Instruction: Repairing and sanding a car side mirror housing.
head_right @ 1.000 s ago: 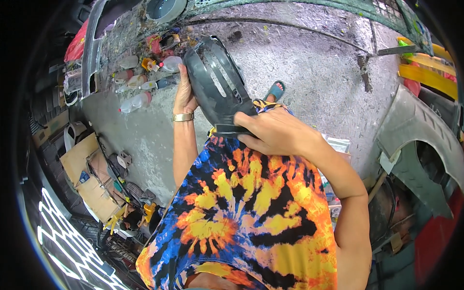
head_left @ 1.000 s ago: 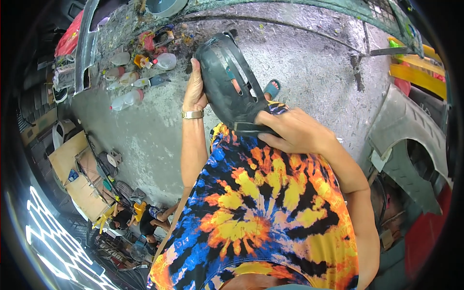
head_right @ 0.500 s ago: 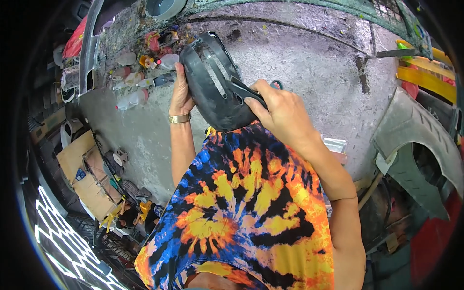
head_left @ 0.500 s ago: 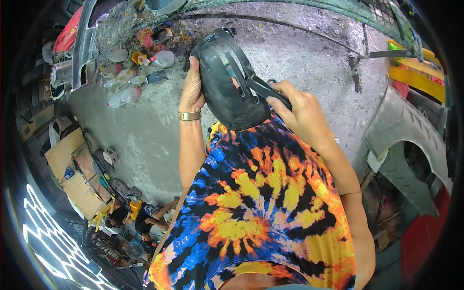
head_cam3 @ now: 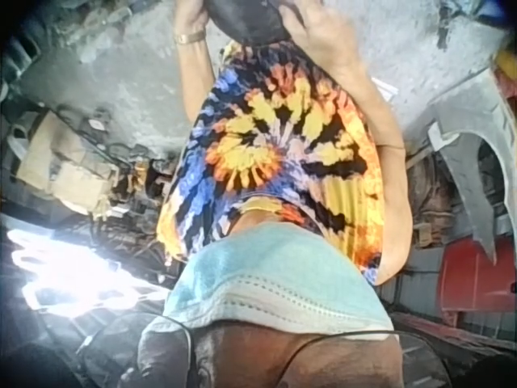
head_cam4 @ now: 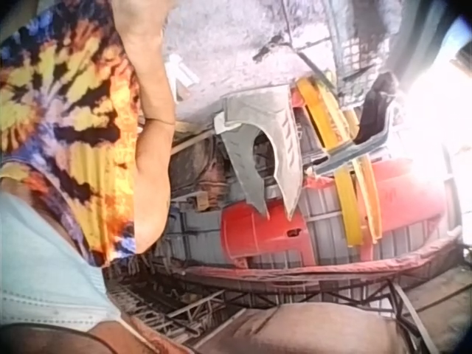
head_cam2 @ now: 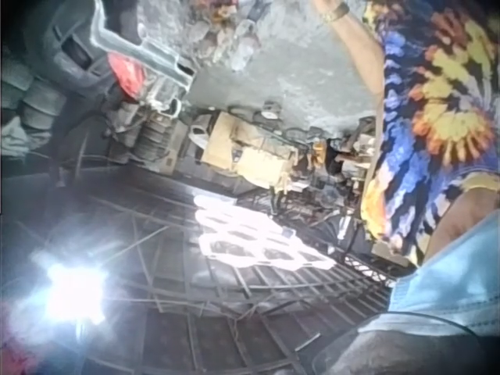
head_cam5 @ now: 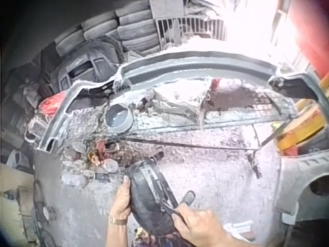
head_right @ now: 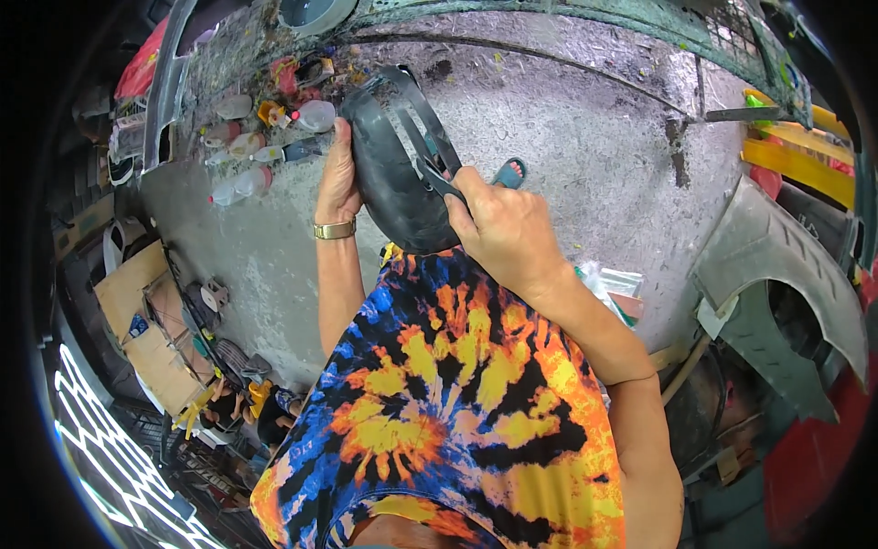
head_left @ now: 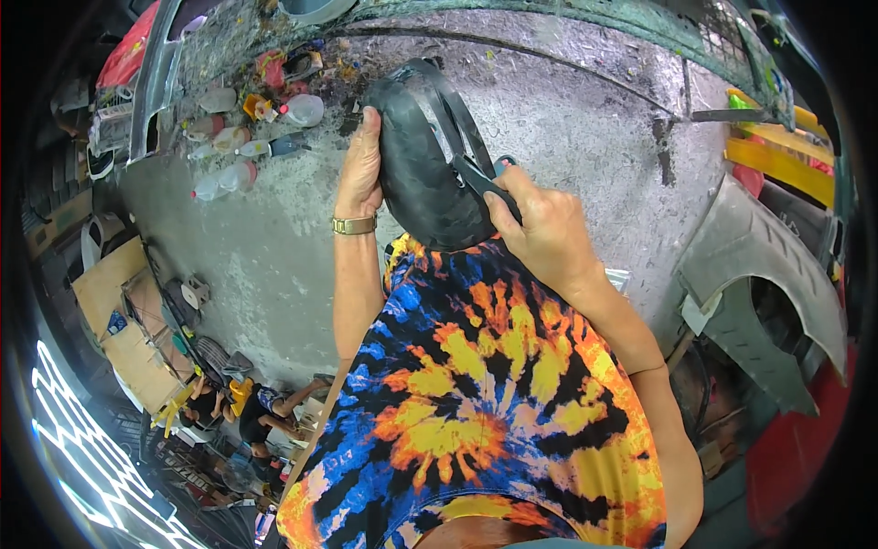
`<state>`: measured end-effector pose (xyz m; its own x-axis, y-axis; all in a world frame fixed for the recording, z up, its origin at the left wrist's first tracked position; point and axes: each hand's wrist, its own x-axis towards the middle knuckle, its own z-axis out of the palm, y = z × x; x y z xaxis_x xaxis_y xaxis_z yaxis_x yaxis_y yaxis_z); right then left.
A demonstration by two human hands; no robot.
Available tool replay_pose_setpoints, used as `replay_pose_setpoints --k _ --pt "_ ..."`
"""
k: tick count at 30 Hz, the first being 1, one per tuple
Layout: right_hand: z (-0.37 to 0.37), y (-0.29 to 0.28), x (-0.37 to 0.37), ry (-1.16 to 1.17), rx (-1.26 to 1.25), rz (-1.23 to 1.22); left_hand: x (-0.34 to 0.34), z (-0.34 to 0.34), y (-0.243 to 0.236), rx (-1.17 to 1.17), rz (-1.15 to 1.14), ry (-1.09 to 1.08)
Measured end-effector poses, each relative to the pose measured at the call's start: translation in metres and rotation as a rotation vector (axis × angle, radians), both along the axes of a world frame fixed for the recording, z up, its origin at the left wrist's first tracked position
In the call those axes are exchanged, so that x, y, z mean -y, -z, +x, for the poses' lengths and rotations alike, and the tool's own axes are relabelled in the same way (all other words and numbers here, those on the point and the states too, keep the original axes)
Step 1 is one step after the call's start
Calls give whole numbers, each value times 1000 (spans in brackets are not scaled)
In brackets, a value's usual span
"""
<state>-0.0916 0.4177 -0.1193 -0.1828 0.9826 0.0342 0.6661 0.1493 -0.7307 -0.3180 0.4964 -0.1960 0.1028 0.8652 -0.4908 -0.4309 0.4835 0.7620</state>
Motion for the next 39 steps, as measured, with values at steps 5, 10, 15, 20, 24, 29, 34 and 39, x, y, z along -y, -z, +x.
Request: replay_pose_setpoints --k 5,10,15,20,24,29,34,39 --pt "0 0 0 5 31 -31 -1 2 -3 -29 -5 -1" --pt "0 -3 -1 -22 69 -79 0 4 -12 -98 18 17" --pt "0 -3 -3 -71 118 -57 0 5 -14 -119 22 36" --pt "1 -19 -17 -156 226 -122 4 9 -24 -155 37 79" --pt "5 -16 -40 -317 315 -171 4 18 -29 -213 68 115" --pt "22 -22 -40 -222 246 -350 2 17 -19 -244 78 155" --pt "39 -20 -24 -135 157 -561 4 14 -9 -199 85 112" --pt "14 7 -22 -171 231 -157 -2 27 -5 -188 8 144"
